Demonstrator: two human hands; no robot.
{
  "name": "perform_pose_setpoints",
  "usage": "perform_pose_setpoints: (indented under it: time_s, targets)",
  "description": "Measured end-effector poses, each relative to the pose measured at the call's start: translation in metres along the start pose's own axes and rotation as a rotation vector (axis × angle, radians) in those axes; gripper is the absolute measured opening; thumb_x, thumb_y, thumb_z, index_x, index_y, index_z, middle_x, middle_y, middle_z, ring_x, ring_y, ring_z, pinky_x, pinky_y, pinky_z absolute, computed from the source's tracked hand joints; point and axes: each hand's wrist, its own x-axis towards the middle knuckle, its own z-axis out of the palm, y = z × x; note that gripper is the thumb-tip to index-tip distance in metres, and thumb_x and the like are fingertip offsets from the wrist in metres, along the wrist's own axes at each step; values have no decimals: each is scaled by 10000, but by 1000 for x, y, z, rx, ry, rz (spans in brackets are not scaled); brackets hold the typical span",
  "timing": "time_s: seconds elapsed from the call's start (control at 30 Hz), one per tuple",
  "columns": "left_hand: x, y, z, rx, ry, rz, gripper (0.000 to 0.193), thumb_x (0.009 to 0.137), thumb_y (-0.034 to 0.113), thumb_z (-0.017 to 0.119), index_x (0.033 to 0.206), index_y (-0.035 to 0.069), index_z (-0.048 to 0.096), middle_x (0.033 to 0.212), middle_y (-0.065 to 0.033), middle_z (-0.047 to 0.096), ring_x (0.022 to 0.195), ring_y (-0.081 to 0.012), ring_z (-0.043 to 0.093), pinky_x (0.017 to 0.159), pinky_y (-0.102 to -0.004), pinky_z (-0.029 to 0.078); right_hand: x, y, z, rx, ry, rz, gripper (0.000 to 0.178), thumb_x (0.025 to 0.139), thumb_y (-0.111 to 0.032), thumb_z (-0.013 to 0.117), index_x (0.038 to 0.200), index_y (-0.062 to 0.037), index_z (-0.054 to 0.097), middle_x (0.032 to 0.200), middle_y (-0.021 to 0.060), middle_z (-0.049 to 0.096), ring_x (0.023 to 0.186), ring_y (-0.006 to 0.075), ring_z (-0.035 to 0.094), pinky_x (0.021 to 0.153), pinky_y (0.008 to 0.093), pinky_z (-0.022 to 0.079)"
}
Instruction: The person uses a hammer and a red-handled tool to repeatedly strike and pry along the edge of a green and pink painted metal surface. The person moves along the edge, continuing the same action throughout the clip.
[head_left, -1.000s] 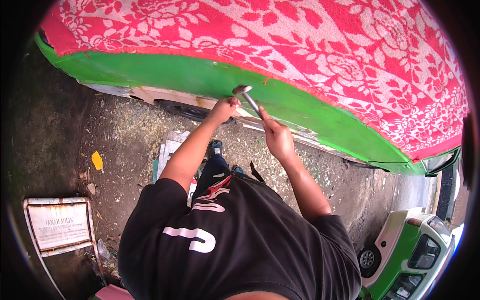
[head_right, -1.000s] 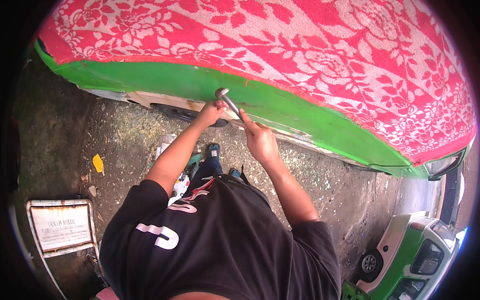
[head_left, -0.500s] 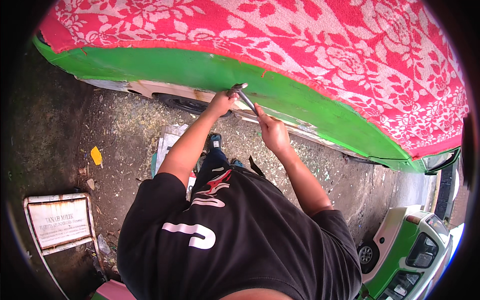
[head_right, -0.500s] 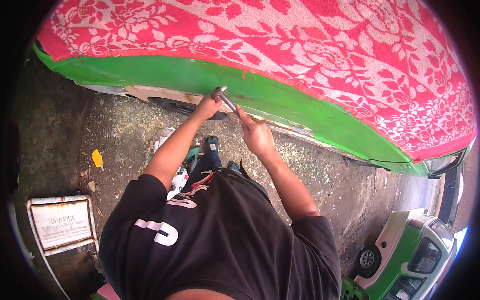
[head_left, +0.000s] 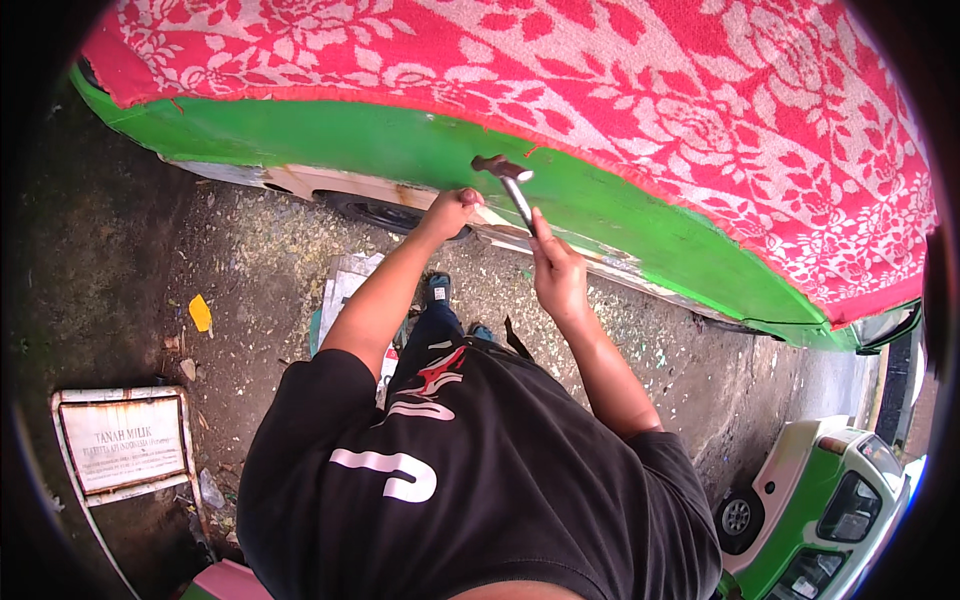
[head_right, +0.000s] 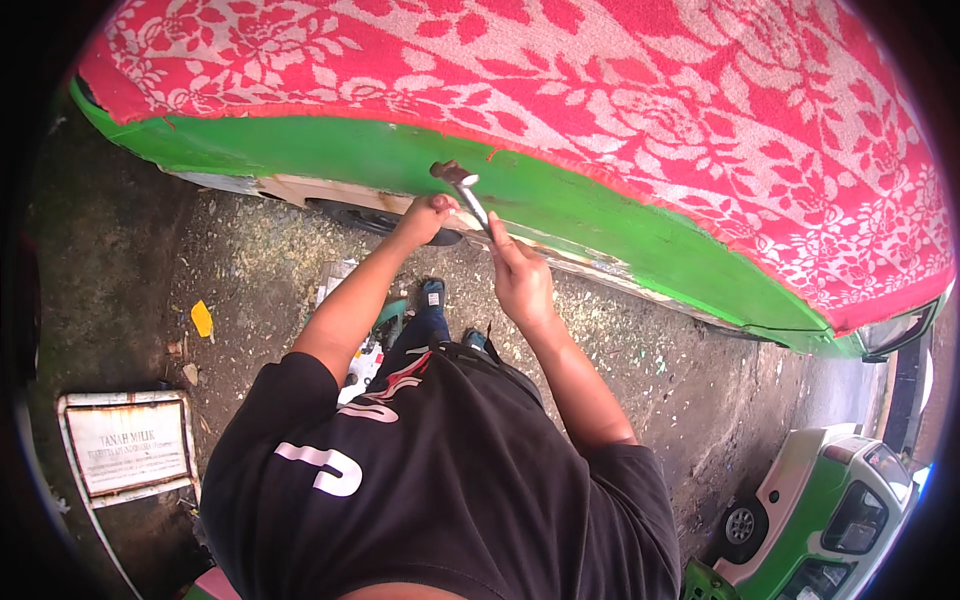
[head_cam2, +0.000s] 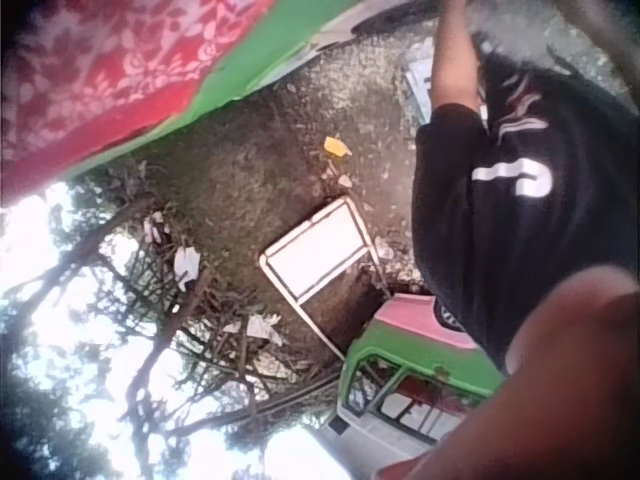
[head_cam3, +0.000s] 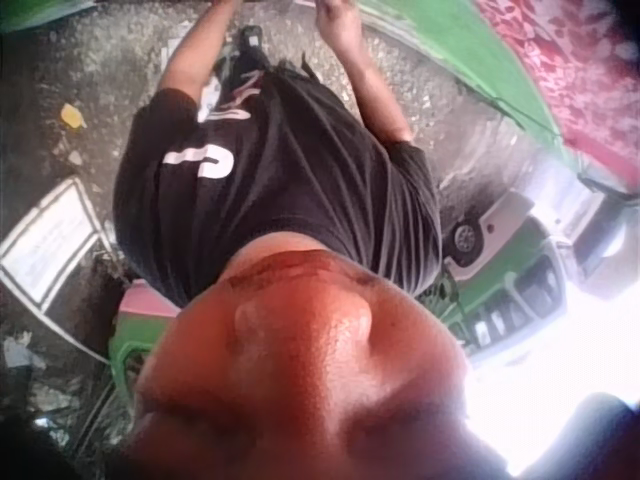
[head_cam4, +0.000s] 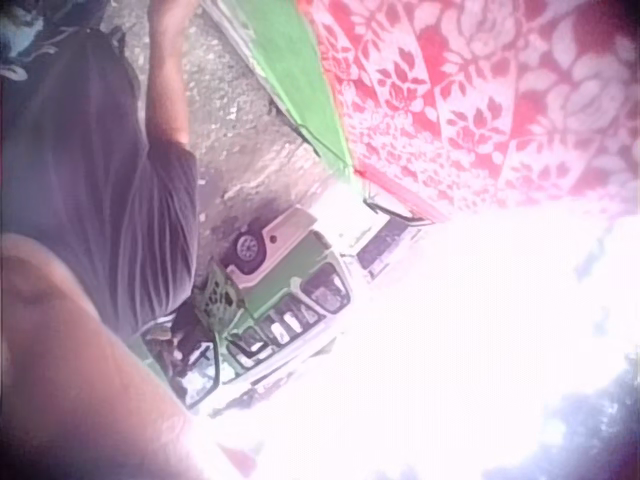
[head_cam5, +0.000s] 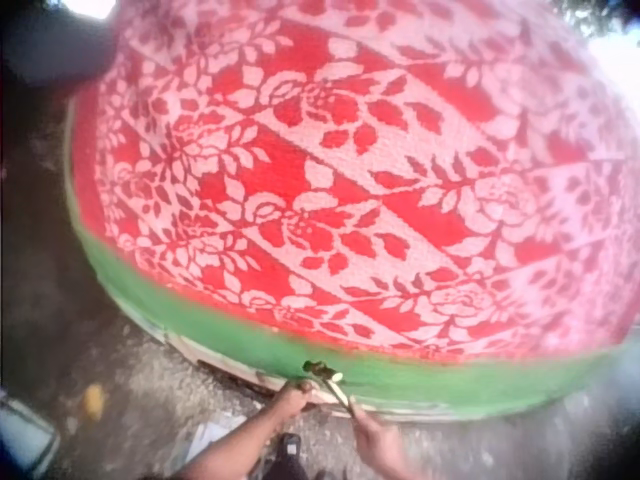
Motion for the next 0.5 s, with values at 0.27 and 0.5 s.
perform_pose_setpoints:
  time_s: [0.27,0.5]
  targets:
    - [-22,12,2,-53,26,-56,126,874,57,627,993,24,654,949,-125,688,872,-192,648,800,-330,492,-11,-4,-6,22,-47,89,414,928,-79,594,1338,-128,562,933,247,654,767,287,682,716,371,517]
    - [-91,-22,23,-88,107,205,150,863,-24,621,996,35,658,1083,-109,677,994,-217,655,878,-322,509,-38,-2,-19,160,-36,345,416,954,-93,577,1367,-112,528,1214,166,644,1060,156,629,891,291,476]
